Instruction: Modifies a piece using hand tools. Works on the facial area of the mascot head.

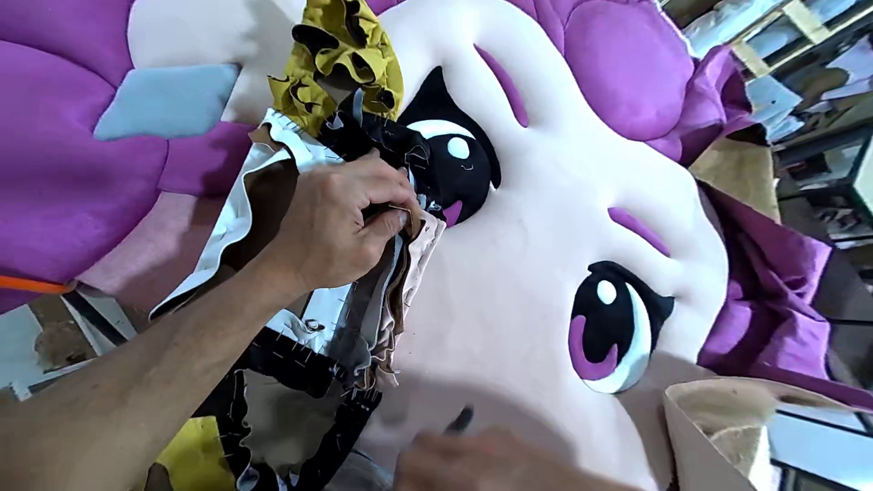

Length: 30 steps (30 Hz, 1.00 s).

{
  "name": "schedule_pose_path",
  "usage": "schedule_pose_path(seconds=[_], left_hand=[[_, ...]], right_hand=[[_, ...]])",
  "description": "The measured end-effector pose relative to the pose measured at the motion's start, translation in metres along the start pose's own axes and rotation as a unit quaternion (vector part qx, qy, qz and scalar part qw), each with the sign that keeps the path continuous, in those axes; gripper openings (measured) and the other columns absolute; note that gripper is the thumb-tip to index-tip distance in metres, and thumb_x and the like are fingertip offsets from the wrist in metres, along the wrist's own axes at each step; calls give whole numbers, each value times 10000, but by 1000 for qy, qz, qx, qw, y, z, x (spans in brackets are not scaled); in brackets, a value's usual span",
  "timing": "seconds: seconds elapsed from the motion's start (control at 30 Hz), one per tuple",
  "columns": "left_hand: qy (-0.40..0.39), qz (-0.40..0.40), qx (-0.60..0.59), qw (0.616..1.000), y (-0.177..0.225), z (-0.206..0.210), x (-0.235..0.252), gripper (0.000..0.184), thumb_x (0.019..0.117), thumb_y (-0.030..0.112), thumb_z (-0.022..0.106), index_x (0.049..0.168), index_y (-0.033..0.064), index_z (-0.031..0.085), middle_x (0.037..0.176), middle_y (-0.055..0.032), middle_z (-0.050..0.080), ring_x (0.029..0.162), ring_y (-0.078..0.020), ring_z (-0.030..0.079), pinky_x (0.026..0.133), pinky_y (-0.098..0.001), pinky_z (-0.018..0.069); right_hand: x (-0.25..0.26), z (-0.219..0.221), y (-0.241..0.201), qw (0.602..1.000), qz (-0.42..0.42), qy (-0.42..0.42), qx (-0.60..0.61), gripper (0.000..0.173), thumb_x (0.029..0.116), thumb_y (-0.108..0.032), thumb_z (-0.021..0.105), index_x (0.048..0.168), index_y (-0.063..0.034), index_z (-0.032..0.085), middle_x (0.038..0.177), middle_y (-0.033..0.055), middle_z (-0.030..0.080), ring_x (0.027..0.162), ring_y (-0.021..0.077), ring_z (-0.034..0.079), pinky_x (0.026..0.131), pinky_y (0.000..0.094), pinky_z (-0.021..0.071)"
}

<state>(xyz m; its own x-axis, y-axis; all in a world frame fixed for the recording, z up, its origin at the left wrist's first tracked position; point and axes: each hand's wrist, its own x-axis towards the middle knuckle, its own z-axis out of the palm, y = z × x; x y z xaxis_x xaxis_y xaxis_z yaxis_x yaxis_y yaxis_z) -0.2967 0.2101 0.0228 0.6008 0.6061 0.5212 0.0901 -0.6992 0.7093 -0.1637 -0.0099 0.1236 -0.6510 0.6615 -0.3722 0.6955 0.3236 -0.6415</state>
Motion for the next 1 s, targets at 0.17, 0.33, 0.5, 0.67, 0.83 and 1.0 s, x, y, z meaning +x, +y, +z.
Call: schedule_pose_path(seconds=[0.17, 0.33, 0.5, 0.67, 0.83, 1.0], left_hand=[[-6, -2, -21, 1000, 0, -4, -1, 189, 939, 135, 596, 967, 101, 780, 1114, -19, 744, 1202, -152, 652, 1178, -457, 424], [-3, -3, -31, 1000, -2, -7, -1, 177, 933, 126, 607, 970, 89, 776, 1122, -31, 741, 1225, -154, 644, 1207, -469, 395], [4, -2, -30, 1000, 0, -3, 0, 151, 934, 131, 629, 966, 91, 772, 1099, -26, 745, 1200, -145, 655, 1202, -462, 401], [11, 8, -44, 999, -2, -6, -1, 148, 934, 123, 634, 969, 85, 773, 1102, -29, 747, 1193, -147, 661, 1204, -467, 402], [17, 4, -45, 999, -1, -5, -1, 155, 933, 136, 627, 955, 102, 776, 1099, -14, 745, 1186, -129, 657, 1185, -448, 420], [18, 7, -49, 999, -3, -6, -2, 170, 937, 150, 619, 969, 107, 780, 1100, -14, 740, 1172, -113, 654, 1142, -392, 457]], right_hand=[[-12, -22, 81, 882, 125, 318, -324, 229, 896, -68, 553, 1079, -99, 687, 1027, 90, 670, 929, 281, 676, 597, 385, 546], [3, 10, 94, 839, 193, 371, -348, 239, 871, -56, 577, 1083, -90, 681, 1029, 115, 643, 976, 318, 642, 649, 397, 519], [12, 28, 82, 813, 241, 390, -360, 247, 865, -52, 584, 1082, -106, 688, 1043, 111, 651, 984, 307, 637, 662, 379, 495], [12, 27, 76, 798, 272, 382, -378, 253, 837, -38, 615, 1074, -103, 677, 1018, 111, 639, 971, 319, 627, 660, 397, 483], [15, 34, 88, 777, 265, 410, -398, 215, 841, -53, 601, 1039, -97, 672, 999, 123, 645, 926, 325, 635, 634, 405, 470], [21, 44, 108, 763, 245, 445, -401, 206, 864, -145, 558, 1037, -86, 654, 1008, 128, 650, 925, 322, 629, 657, 410, 474]])
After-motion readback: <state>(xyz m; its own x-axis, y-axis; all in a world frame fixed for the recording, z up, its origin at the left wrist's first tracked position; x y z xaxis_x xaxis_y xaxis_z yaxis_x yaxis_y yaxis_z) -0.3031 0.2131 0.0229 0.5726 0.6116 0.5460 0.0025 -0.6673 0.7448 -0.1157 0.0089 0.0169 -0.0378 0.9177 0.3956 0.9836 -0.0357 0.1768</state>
